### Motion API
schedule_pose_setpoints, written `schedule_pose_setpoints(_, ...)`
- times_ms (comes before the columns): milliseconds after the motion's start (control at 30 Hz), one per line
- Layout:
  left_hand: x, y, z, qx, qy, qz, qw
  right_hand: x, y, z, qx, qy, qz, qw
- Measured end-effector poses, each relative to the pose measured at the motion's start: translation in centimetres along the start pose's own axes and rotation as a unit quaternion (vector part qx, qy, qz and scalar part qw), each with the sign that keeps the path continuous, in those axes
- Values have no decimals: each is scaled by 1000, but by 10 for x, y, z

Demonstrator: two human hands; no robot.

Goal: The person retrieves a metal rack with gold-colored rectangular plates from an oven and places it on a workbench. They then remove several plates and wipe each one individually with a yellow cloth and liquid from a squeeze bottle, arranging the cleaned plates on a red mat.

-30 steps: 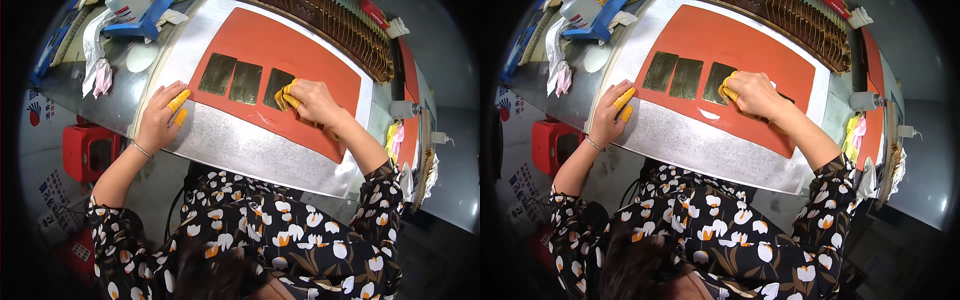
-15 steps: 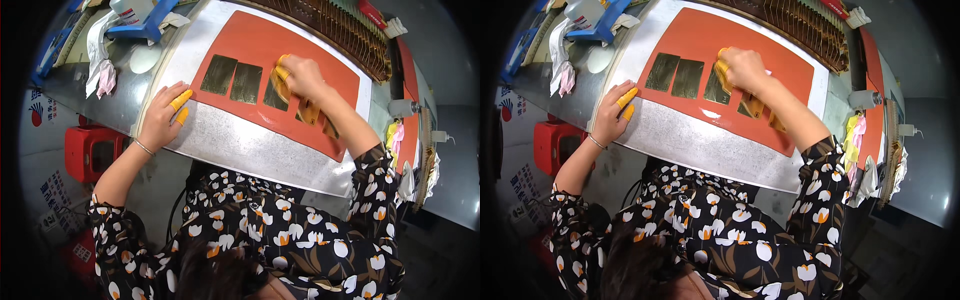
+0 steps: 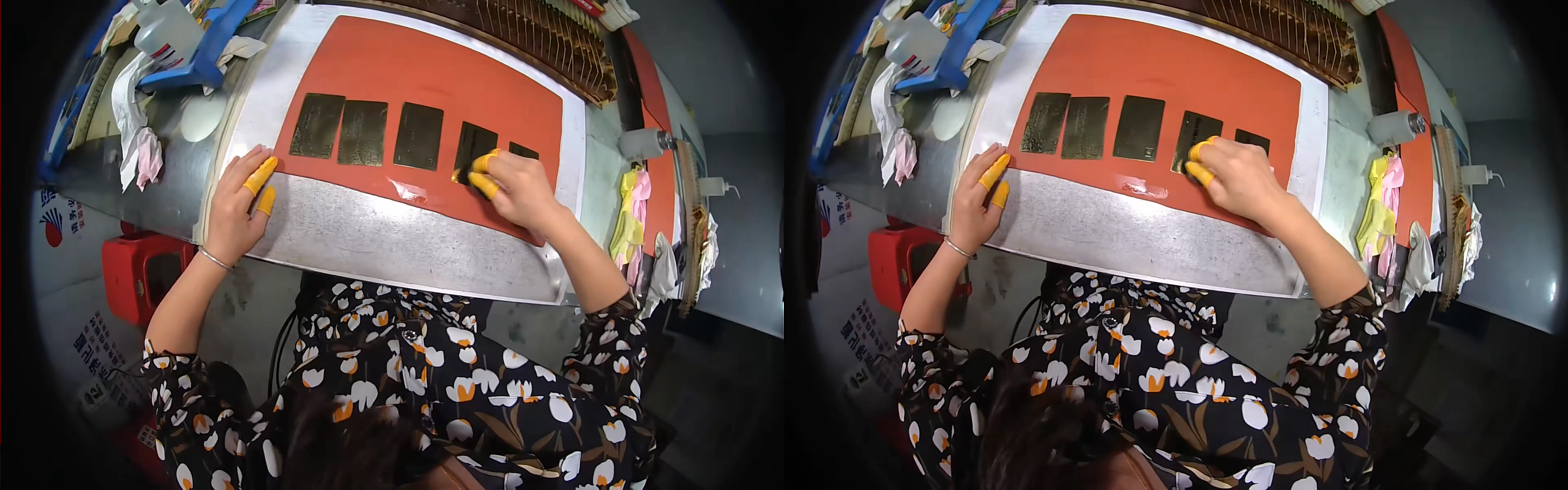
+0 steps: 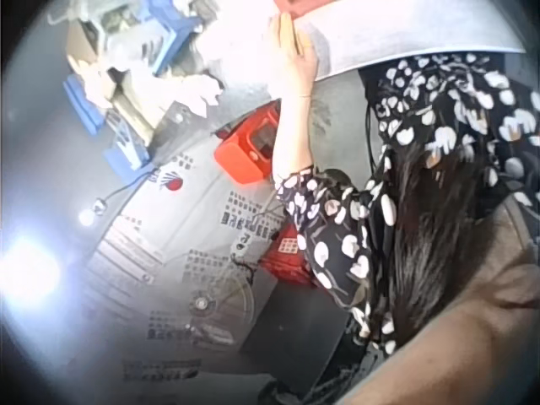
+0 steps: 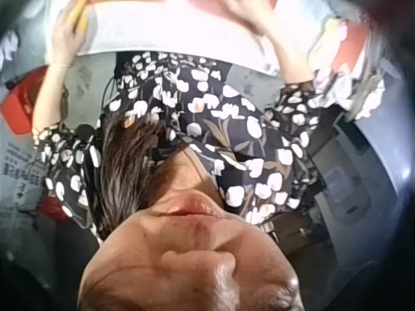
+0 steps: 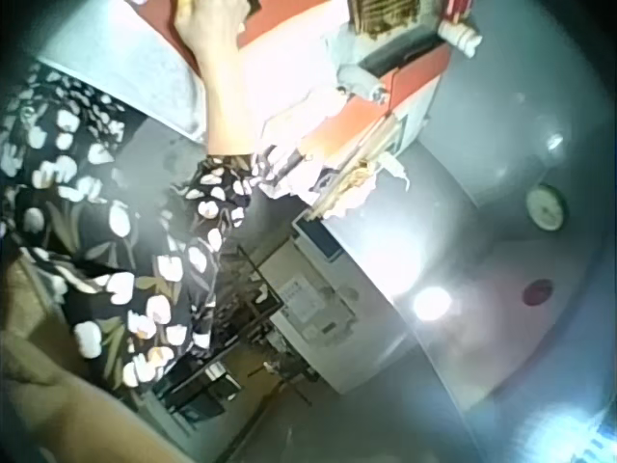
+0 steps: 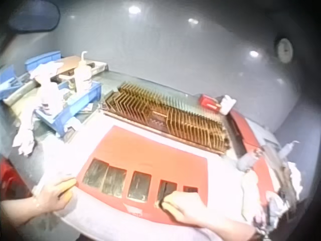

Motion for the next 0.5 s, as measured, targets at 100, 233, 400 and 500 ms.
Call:
schedule_pose_setpoints(100, -2, -1, -1, 5, -12, -4, 1000, 1, -6, -15, 5, 30, -19, 999)
schedule_pose_setpoints(233, -3, -1, 1, 7, -9, 1, 1000, -4, -13, -20, 19, 65, -41, 997)
schedule_pose_setpoints(400, -1, 3, 1, 5, -17, 0, 1000, -19, -40, -9, -6, 108, -77, 991)
schedule_pose_setpoints(500, 1, 2, -1, 6, -18, -2, 1000, 25, -52, -28, -4, 11, 30, 999)
Point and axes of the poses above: each hand's wrist, its own y-axis away from the middle knuckle, its own z-axis out of the back of the hand, x = y × z, the point moved 9 cm from there along -y, towards the middle knuckle, and after that the axes turned 3 degrees about x, right-handed, at the moved point
